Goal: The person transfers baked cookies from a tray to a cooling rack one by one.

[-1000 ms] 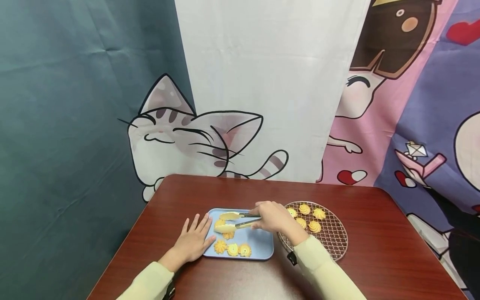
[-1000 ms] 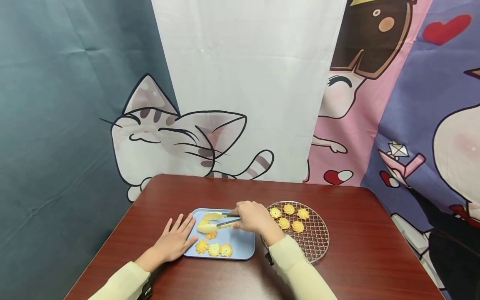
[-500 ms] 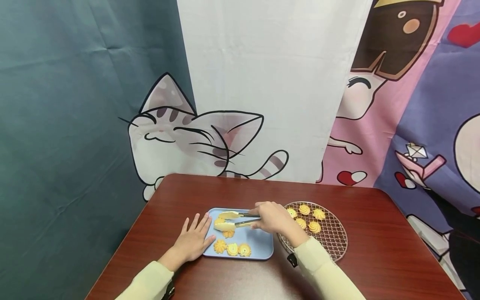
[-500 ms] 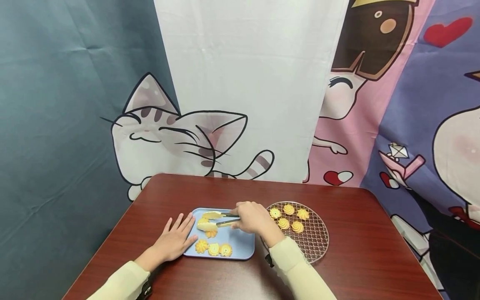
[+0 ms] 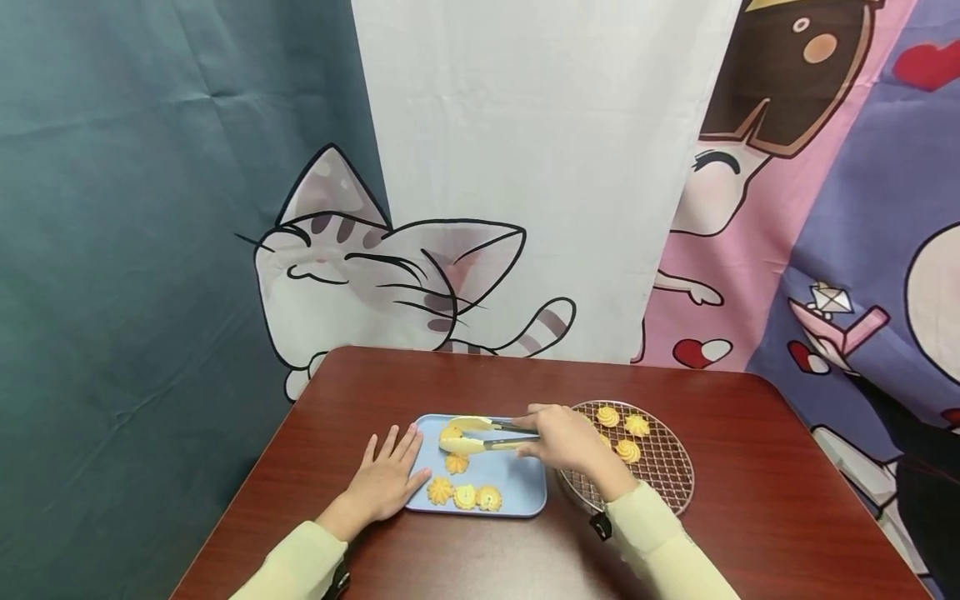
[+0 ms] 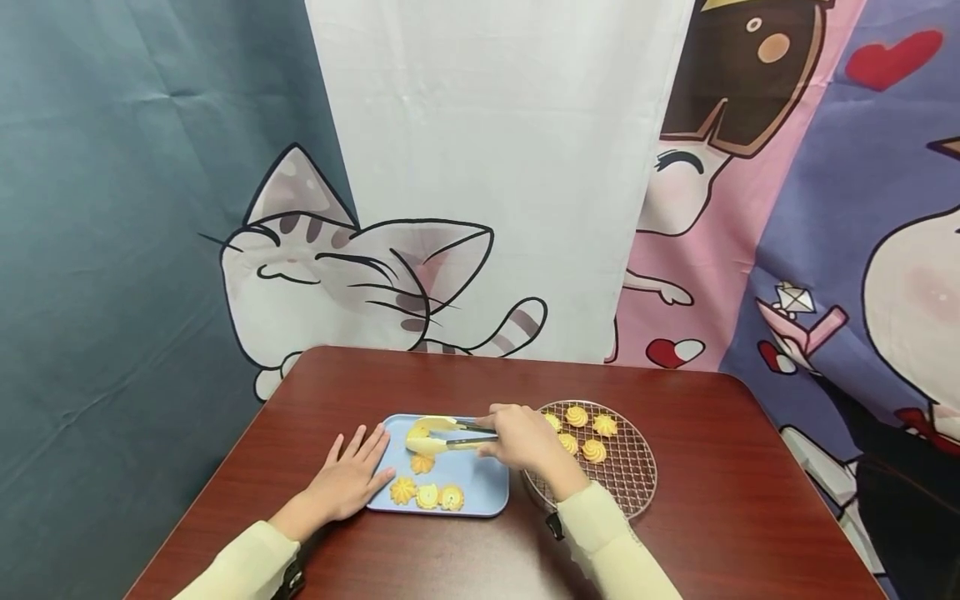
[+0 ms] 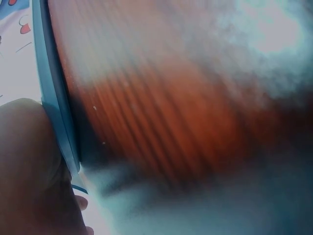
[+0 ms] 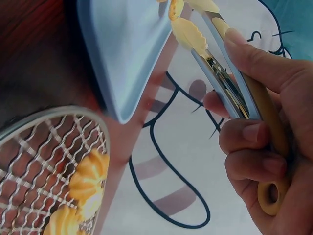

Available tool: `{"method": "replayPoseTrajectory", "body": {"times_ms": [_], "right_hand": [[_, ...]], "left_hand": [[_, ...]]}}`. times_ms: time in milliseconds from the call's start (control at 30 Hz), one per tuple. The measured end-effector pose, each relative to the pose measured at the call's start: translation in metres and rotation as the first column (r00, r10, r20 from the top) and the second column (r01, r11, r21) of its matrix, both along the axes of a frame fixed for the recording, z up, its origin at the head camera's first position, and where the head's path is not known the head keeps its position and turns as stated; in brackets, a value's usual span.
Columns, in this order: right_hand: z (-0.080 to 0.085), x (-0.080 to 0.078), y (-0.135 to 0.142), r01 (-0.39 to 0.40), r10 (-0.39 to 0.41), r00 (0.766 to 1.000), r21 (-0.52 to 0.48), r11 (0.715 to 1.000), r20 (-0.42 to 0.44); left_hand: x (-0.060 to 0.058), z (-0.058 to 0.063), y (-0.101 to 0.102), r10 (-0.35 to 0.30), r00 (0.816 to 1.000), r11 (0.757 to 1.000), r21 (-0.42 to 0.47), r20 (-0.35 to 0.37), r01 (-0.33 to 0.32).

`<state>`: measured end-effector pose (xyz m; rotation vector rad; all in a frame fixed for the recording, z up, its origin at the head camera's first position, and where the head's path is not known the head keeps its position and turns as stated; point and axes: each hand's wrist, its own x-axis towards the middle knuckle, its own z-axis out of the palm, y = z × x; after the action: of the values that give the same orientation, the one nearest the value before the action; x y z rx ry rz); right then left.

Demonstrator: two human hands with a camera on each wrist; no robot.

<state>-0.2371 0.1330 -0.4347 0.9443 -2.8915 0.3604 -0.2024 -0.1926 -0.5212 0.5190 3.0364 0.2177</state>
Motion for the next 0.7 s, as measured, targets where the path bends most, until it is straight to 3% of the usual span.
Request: {"method": "replayPoseTrajectory", "body": {"times_ms": [700], "right_hand": [[-0.004,0.028,0.044,0.055,-0.057,0.998,-0.049,0.997,-0.033]], "left_hand": [[-0.003,-0.005,-0.002,-0.005,1.000,1.000,0.001,0.000,0.005]]}}
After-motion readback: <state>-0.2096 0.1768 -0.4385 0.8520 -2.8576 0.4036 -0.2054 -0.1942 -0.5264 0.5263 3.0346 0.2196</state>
